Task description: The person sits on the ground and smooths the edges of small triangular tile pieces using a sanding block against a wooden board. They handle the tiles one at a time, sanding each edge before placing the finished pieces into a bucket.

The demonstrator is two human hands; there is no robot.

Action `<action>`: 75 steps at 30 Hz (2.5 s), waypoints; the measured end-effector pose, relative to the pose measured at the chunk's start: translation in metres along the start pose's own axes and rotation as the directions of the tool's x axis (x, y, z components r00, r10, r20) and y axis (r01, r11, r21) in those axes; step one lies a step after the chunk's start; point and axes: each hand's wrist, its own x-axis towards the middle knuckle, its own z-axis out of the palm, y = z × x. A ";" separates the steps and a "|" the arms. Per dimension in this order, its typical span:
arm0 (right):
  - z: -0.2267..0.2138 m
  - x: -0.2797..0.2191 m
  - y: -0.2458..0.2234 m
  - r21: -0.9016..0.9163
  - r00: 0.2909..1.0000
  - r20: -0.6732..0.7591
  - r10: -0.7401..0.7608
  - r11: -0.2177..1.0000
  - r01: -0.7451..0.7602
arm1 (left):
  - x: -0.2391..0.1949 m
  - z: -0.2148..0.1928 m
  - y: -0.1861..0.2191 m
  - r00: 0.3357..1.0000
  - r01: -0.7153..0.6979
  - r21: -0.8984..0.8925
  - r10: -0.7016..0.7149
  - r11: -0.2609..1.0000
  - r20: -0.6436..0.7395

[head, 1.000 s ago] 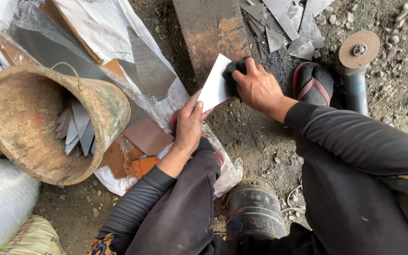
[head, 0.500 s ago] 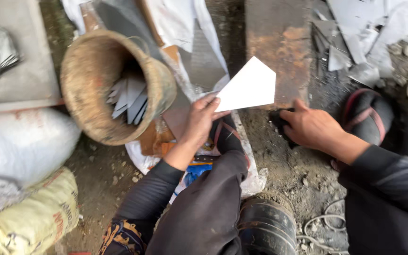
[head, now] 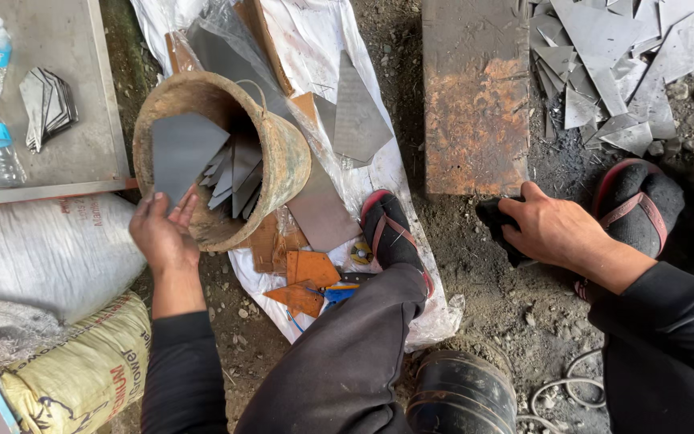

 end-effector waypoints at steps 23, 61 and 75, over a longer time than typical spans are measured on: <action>0.012 0.019 -0.001 -0.019 0.993 0.116 -0.003 1.000 0.005 | 0.032 0.261 -0.213 0.834 -0.524 0.777 0.024 0.350 0.552; -0.019 0.037 -0.005 0.160 0.993 0.115 0.039 0.985 -0.057 | -0.093 0.266 -0.071 0.772 0.161 -0.129 -0.043 0.979 0.634; -0.026 0.026 0.005 0.334 0.935 -0.143 0.326 0.905 -0.264 | -0.134 0.218 -0.092 0.708 0.491 -0.072 -0.349 0.868 0.614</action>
